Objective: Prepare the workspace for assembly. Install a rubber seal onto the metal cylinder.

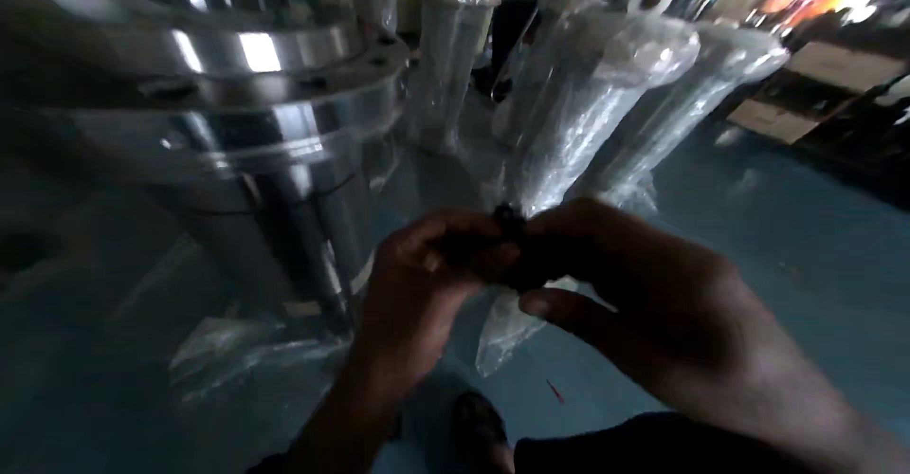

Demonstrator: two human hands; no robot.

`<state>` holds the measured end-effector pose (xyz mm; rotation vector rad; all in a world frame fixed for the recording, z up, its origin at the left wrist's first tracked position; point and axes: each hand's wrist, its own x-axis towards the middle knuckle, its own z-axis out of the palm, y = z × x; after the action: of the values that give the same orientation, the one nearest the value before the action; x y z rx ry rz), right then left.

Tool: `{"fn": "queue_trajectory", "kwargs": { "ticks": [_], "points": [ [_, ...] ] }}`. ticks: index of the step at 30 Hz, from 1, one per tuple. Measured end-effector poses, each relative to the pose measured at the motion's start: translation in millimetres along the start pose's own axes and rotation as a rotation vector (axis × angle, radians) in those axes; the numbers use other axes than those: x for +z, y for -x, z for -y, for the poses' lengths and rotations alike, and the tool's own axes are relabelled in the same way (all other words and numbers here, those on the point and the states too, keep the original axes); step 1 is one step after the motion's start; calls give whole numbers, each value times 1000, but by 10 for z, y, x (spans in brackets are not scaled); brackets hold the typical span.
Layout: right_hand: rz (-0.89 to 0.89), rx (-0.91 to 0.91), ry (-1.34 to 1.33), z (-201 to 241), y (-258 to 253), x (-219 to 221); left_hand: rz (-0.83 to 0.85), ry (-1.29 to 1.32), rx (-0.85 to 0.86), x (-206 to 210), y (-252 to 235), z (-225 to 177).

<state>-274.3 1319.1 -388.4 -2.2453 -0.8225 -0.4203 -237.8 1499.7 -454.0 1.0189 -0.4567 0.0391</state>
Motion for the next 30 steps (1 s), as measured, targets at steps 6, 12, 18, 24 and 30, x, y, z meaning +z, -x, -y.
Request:
{"fn": "queue_trajectory", "kwargs": {
  "ticks": [6,12,18,24,30],
  "points": [
    [43,-137,122,-713,123,10,194,-496,13,-150,-57,165],
    [174,219,-268,-1701,715,809,513,-1149,-498,-675,268,898],
    [-70,629,-627,-2245,1263,2068,514,-1172,-412,-990,733,1663],
    [-169,662,-773,-2299,1374,2519,454,-1310,-252,-1041,753,1769],
    [-172,549,-694,-2349,1399,2560,484,-1306,-143,-1098,659,1858]
  ]
}}
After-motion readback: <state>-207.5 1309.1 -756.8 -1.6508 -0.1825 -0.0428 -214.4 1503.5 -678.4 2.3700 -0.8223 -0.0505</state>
